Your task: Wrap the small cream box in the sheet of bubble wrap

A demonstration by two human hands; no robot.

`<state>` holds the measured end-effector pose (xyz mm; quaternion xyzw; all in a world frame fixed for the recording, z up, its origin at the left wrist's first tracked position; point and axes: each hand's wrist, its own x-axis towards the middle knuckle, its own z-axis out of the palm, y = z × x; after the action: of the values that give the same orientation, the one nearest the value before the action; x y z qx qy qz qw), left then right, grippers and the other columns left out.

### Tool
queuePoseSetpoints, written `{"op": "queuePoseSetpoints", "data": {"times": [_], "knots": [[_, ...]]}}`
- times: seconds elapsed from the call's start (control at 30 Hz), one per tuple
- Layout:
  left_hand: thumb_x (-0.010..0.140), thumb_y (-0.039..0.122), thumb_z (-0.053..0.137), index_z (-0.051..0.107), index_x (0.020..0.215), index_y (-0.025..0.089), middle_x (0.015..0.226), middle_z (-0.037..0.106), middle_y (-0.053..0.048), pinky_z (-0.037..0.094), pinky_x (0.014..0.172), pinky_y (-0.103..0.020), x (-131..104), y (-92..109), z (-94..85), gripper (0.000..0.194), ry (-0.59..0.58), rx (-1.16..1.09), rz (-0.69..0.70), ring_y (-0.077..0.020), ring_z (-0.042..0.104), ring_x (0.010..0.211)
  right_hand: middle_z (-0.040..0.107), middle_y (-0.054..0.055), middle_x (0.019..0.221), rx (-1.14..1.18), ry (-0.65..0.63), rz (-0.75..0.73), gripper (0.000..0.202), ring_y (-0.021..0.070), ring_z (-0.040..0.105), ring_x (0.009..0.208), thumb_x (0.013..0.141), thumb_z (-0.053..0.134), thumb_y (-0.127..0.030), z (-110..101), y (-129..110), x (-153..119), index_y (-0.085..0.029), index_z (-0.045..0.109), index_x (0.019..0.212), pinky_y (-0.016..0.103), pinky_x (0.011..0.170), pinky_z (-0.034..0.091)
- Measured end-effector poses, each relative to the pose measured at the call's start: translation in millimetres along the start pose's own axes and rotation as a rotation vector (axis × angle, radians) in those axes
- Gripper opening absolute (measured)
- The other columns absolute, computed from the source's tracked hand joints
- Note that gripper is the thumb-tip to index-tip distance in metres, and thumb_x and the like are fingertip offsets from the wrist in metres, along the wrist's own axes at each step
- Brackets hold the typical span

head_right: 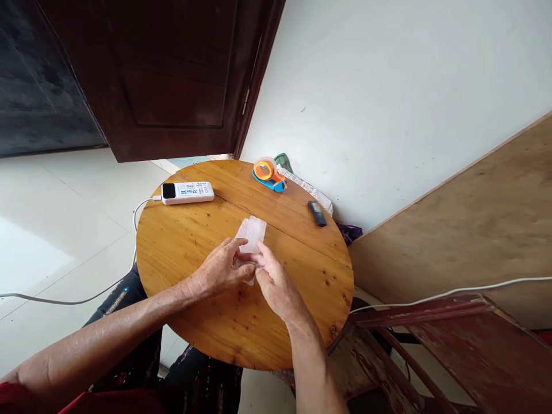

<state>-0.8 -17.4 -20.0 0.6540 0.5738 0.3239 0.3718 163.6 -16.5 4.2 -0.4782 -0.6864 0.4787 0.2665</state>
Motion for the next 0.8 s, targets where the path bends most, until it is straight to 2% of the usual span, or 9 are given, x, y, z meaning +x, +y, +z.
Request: {"op": "queuePoseSetpoints", "data": {"times": [0.13, 0.3, 0.4, 0.47, 0.53, 0.6, 0.63, 0.7, 0.8], "knots": [[0.075, 0.026, 0.067, 0.049, 0.138, 0.014, 0.104, 0.061, -0.008, 0.051, 0.081, -0.032, 2.6, -8.8, 6.7, 0.066, 0.009, -0.057, -0.012, -0.0188, 0.060, 0.084, 0.067, 0.013, 0.130, -0.080, -0.047, -0.041, 0.060, 0.0231, 0.064, 0.117, 0.091, 0.039, -0.019, -4.2, -2.2, 3.1, -0.019, 0.032, 0.150, 0.047, 0.101, 0.051], [0.072, 0.016, 0.063, 0.050, 0.135, 0.017, 0.099, 0.059, -0.004, 0.051, 0.078, -0.030, 1.8, -17.8, 11.7, 0.065, 0.051, -0.066, 0.029, -0.0145, 0.056, 0.076, 0.073, 0.010, 0.118, -0.250, -0.057, -0.125, 0.060, 0.0225, 0.067, 0.112, 0.089, 0.040, -0.015, -7.6, -8.3, 12.8, -0.020, 0.036, 0.148, 0.048, 0.104, 0.047], [0.071, 0.015, 0.062, 0.048, 0.137, 0.019, 0.097, 0.058, -0.003, 0.051, 0.078, -0.031, 0.8, -17.8, 12.3, 0.068, 0.054, -0.053, 0.031, -0.0141, 0.055, 0.074, 0.074, 0.008, 0.114, -0.221, -0.065, -0.134, 0.055, 0.0222, 0.068, 0.108, 0.090, 0.042, -0.017, -9.4, -9.3, 15.6, -0.020, 0.042, 0.145, 0.046, 0.103, 0.049], [0.070, 0.014, 0.061, 0.048, 0.139, 0.020, 0.097, 0.057, -0.002, 0.051, 0.079, -0.030, 0.0, -16.3, 11.2, 0.070, 0.045, -0.046, 0.039, -0.0140, 0.054, 0.074, 0.075, 0.008, 0.111, -0.156, 0.014, -0.132, 0.050, 0.0218, 0.069, 0.104, 0.091, 0.045, -0.023, -12.5, -5.1, 14.6, -0.019, 0.047, 0.141, 0.044, 0.100, 0.050], [0.069, 0.012, 0.061, 0.047, 0.140, 0.021, 0.094, 0.055, -0.001, 0.050, 0.079, -0.029, -0.9, -14.3, 9.2, 0.073, 0.033, -0.037, 0.048, -0.0141, 0.053, 0.075, 0.075, 0.008, 0.107, -0.082, 0.196, -0.108, 0.046, 0.0209, 0.069, 0.094, 0.090, 0.051, -0.030, -17.8, 4.0, 12.5, -0.019, 0.053, 0.135, 0.041, 0.091, 0.054], [0.068, 0.012, 0.060, 0.048, 0.140, 0.021, 0.090, 0.053, 0.000, 0.050, 0.080, -0.029, -1.9, -12.6, 7.4, 0.074, 0.024, -0.030, 0.059, -0.0142, 0.053, 0.075, 0.075, 0.009, 0.104, 0.006, 0.368, -0.048, 0.046, 0.0194, 0.068, 0.081, 0.086, 0.059, -0.036, -23.3, 16.6, 11.1, -0.018, 0.057, 0.127, 0.035, 0.072, 0.055], [0.068, 0.012, 0.060, 0.049, 0.140, 0.021, 0.089, 0.052, 0.000, 0.050, 0.079, -0.028, -2.3, -12.1, 6.9, 0.073, 0.021, -0.031, 0.061, -0.0141, 0.052, 0.074, 0.074, 0.010, 0.103, 0.053, 0.404, -0.001, 0.048, 0.0188, 0.066, 0.076, 0.082, 0.063, -0.039, -25.3, 23.0, 11.1, -0.017, 0.058, 0.124, 0.032, 0.062, 0.053], [0.069, 0.013, 0.060, 0.050, 0.138, 0.021, 0.089, 0.051, 0.000, 0.050, 0.077, -0.028, -2.9, -12.2, 6.9, 0.071, 0.019, -0.035, 0.061, -0.0137, 0.051, 0.073, 0.073, 0.012, 0.102, 0.150, 0.376, 0.113, 0.053, 0.0187, 0.065, 0.070, 0.075, 0.070, -0.043, -26.1, 33.9, 13.3, -0.015, 0.059, 0.119, 0.026, 0.047, 0.046], [0.070, 0.013, 0.059, 0.051, 0.138, 0.022, 0.090, 0.049, 0.000, 0.050, 0.077, -0.028, -2.5, -15.4, 9.6, 0.069, 0.025, -0.047, 0.068, -0.0134, 0.051, 0.072, 0.072, 0.012, 0.095, 0.260, 0.285, 0.247, 0.056, 0.0194, 0.065, 0.069, 0.070, 0.075, -0.044, -20.9, 41.0, 22.0, -0.014, 0.061, 0.115, 0.023, 0.038, 0.041]]}}
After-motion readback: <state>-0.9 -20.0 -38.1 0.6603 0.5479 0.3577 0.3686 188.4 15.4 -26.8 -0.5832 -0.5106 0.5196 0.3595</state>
